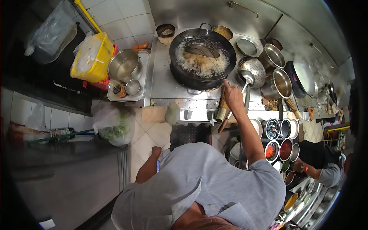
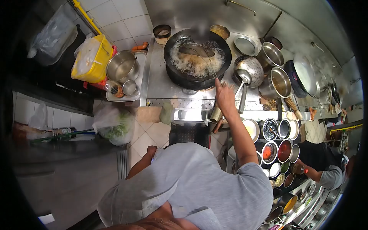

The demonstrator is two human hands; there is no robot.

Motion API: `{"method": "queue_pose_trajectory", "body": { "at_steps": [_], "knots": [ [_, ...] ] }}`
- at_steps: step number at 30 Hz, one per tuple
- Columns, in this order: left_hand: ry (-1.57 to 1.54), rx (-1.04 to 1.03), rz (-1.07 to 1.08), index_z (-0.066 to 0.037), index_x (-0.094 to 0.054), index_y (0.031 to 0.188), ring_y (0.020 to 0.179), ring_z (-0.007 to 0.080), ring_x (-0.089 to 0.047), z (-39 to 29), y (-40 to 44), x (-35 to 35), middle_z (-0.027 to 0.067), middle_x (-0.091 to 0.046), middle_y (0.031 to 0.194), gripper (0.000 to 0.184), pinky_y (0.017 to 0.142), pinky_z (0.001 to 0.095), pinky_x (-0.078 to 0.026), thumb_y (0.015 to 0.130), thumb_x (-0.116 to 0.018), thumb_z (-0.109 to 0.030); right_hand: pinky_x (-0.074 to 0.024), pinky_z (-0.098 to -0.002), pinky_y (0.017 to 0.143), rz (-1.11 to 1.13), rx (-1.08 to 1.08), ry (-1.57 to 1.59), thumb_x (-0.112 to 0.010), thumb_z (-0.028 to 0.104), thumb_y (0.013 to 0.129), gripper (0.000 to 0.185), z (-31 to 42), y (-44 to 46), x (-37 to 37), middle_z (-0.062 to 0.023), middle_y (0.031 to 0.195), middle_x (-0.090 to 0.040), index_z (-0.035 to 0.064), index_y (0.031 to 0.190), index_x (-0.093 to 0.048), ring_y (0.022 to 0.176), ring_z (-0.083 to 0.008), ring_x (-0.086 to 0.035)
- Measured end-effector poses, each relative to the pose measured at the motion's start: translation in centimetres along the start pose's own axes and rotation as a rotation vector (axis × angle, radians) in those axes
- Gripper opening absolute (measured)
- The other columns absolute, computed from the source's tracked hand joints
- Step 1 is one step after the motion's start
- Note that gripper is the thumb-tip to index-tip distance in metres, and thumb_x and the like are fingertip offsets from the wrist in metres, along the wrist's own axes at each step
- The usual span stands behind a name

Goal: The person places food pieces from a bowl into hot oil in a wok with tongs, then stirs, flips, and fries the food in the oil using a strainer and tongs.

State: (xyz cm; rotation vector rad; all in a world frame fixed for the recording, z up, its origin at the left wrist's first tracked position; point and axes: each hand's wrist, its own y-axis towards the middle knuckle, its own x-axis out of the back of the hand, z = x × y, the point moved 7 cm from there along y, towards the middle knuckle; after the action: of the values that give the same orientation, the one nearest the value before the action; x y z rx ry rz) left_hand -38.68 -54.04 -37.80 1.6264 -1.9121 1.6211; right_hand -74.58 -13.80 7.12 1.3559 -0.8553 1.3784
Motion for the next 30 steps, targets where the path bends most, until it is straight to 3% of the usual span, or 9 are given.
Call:
{"method": "queue_pose_trajectory", "body": {
  "at_steps": [2, 6, 8, 12, 15, 18, 21, 23, 30],
  "knots": [
    [-0.473, 0.321, -0.008, -0.001, -0.069, 0.074, 0.069, 0.0317, -0.068, -0.8, -1.9, 1.5, 0.0187, -0.07, 0.075, 0.027, 0.067, 0.0449, -0.052, 0.079, -0.055, -0.023, -0.0545, -0.0487, 0.062, 0.043, -0.025, -0.022, -0.048, 0.005, 0.088, 0.052, 0.1, -1.2, -0.3, -0.0257, 0.079, -0.063, 0.0124, 0.14, -0.048, 0.07, -0.0419, -0.066],
    [-0.505, 0.375, 0.001, 0.002, -0.069, 0.073, 0.064, 0.033, -0.066, -0.5, -2.0, 1.2, 0.0197, -0.067, 0.07, 0.031, 0.066, 0.0461, -0.051, 0.077, -0.054, -0.025, -0.0549, -0.0481, 0.062, 0.081, -0.077, 0.03, -0.047, 0.005, 0.088, 0.056, 0.4, -3.1, 0.7, -0.0276, 0.083, -0.062, 0.0126, 0.144, -0.043, 0.071, -0.0422, -0.066],
    [-0.302, 0.233, 0.005, 0.002, -0.07, 0.075, 0.069, 0.0365, -0.066, -0.6, -1.4, 1.1, 0.022, -0.068, 0.074, 0.035, 0.071, 0.0459, -0.052, 0.077, -0.053, -0.028, -0.0553, -0.0497, 0.061, 0.102, -0.072, 0.02, -0.044, 0.007, 0.09, 0.049, 1.0, -3.9, 1.3, -0.0275, 0.078, -0.064, 0.006, 0.139, -0.048, 0.068, -0.0424, -0.067],
    [-0.181, 0.214, 0.003, 0.002, -0.07, 0.076, 0.077, 0.0391, -0.066, 0.3, -0.2, 0.4, 0.023, -0.069, 0.082, 0.037, 0.076, 0.0456, -0.052, 0.079, -0.052, -0.031, -0.0536, -0.0494, 0.068, 0.122, -0.162, 0.122, -0.044, 0.005, 0.088, 0.054, 1.2, -3.6, 1.4, -0.0286, 0.083, -0.062, 0.0118, 0.142, -0.046, 0.076, -0.0445, -0.065],
    [-0.073, 0.119, -0.004, 0.003, -0.07, 0.079, 0.077, 0.0323, -0.068, -0.4, 0.3, 0.9, 0.0213, -0.07, 0.084, 0.031, 0.071, 0.0407, -0.052, 0.075, -0.06, -0.026, -0.0531, -0.0497, 0.068, 0.033, -0.151, 0.178, -0.042, 0.004, 0.088, 0.053, 1.4, -1.8, 0.3, -0.029, 0.083, -0.062, 0.0113, 0.141, -0.048, 0.075, -0.0452, -0.065],
    [0.221, -0.082, 0.073, 0.0, -0.071, 0.077, 0.084, 0.0384, -0.067, -1.2, 2.3, 0.3, 0.023, -0.069, 0.089, 0.032, 0.078, 0.0458, -0.052, 0.081, -0.054, -0.027, -0.0548, -0.0465, 0.06, 0.035, -0.078, 0.064, -0.044, 0.006, 0.089, 0.049, 3.1, -1.4, -1.3, -0.0263, 0.084, -0.063, 0.0059, 0.138, -0.05, 0.072, -0.0397, -0.067],
    [-0.138, -0.123, -0.012, 0.0, -0.069, 0.077, 0.073, 0.0333, -0.069, -1.8, 2.6, 1.1, 0.0219, -0.07, 0.082, 0.026, 0.066, 0.0444, -0.054, 0.081, -0.055, -0.021, -0.0552, -0.0441, 0.058, 0.068, -0.031, -0.017, -0.046, 0.008, 0.09, 0.049, 4.0, -2.6, -1.6, -0.0252, 0.084, -0.062, 0.0019, 0.139, -0.048, 0.066, -0.0359, -0.067],
    [-0.721, 0.395, 0.023, 0.001, -0.067, 0.077, 0.06, 0.0266, -0.067, -2.5, 0.5, 2.5, 0.0192, -0.07, 0.078, 0.022, 0.054, 0.0407, -0.052, 0.082, -0.055, -0.016, -0.0552, -0.0433, 0.058, 0.104, -0.044, -0.038, -0.046, 0.008, 0.089, 0.051, 4.2, -3.6, -0.3, -0.0242, 0.085, -0.062, 0.0023, 0.14, -0.047, 0.067, -0.0356, -0.067],
    [-0.729, 0.416, -0.011, 0.004, -0.067, 0.079, 0.055, 0.0273, -0.065, 0.3, 0.6, 0.7, 0.018, -0.07, 0.075, 0.026, 0.053, 0.0411, -0.052, 0.082, -0.055, -0.019, -0.0548, -0.048, 0.065, 0.162, -0.152, 0.012, -0.045, 0.009, 0.091, 0.05, 4.0, -4.4, 1.1, -0.027, 0.091, -0.063, 0.0095, 0.14, -0.047, 0.076, -0.0418, -0.067]
  ]
}}
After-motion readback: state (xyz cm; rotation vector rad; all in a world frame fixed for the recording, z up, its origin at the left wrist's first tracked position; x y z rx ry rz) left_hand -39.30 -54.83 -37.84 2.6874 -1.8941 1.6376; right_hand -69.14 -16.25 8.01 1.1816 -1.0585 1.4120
